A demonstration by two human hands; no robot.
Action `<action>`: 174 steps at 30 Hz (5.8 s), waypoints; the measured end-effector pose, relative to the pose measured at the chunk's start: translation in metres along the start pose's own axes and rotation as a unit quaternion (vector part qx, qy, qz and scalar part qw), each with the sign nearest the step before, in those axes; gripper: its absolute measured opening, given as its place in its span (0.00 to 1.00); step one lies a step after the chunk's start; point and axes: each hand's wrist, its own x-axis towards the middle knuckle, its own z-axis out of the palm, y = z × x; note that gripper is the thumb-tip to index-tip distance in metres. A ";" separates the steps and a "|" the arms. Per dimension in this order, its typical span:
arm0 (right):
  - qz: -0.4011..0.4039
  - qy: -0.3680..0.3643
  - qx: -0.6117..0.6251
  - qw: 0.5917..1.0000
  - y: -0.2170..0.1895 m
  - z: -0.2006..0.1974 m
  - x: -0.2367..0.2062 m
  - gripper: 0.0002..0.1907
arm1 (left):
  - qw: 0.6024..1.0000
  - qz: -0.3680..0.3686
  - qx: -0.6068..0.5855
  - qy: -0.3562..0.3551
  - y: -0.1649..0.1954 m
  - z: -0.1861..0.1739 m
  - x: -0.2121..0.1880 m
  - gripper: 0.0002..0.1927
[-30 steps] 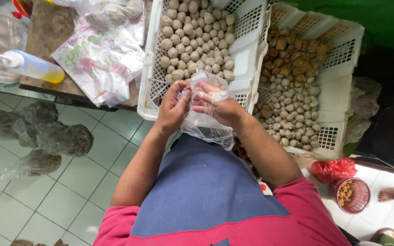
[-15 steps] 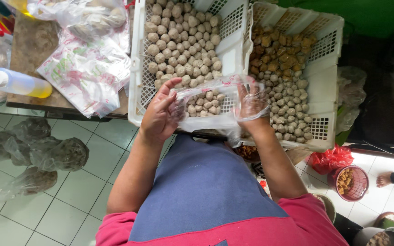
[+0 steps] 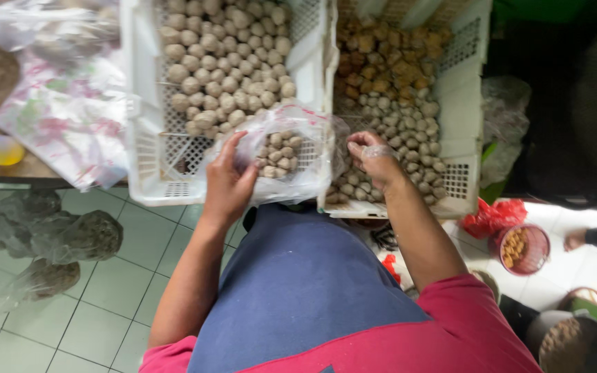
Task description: The person holds a plastic bag open and picks meatballs one at a time from a white plastic crate, placing them into the bag. They continue filling the bag from the crate of meatballs beside a second crate of fried items, occasionally adjusting the bag as it fills.
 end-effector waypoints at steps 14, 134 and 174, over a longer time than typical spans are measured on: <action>-0.138 0.021 -0.682 0.718 -0.016 -0.063 0.035 0.10 | 0.943 -0.124 -0.306 -0.044 0.006 -0.010 0.004 0.23; -0.158 -0.186 -0.330 0.912 -0.089 -0.023 -0.001 0.11 | 0.855 -0.226 -0.464 0.045 0.005 -0.017 -0.023 0.16; -0.013 0.058 -0.675 0.736 -0.069 -0.038 0.081 0.15 | 0.806 -0.176 -0.566 0.010 -0.003 -0.021 -0.020 0.29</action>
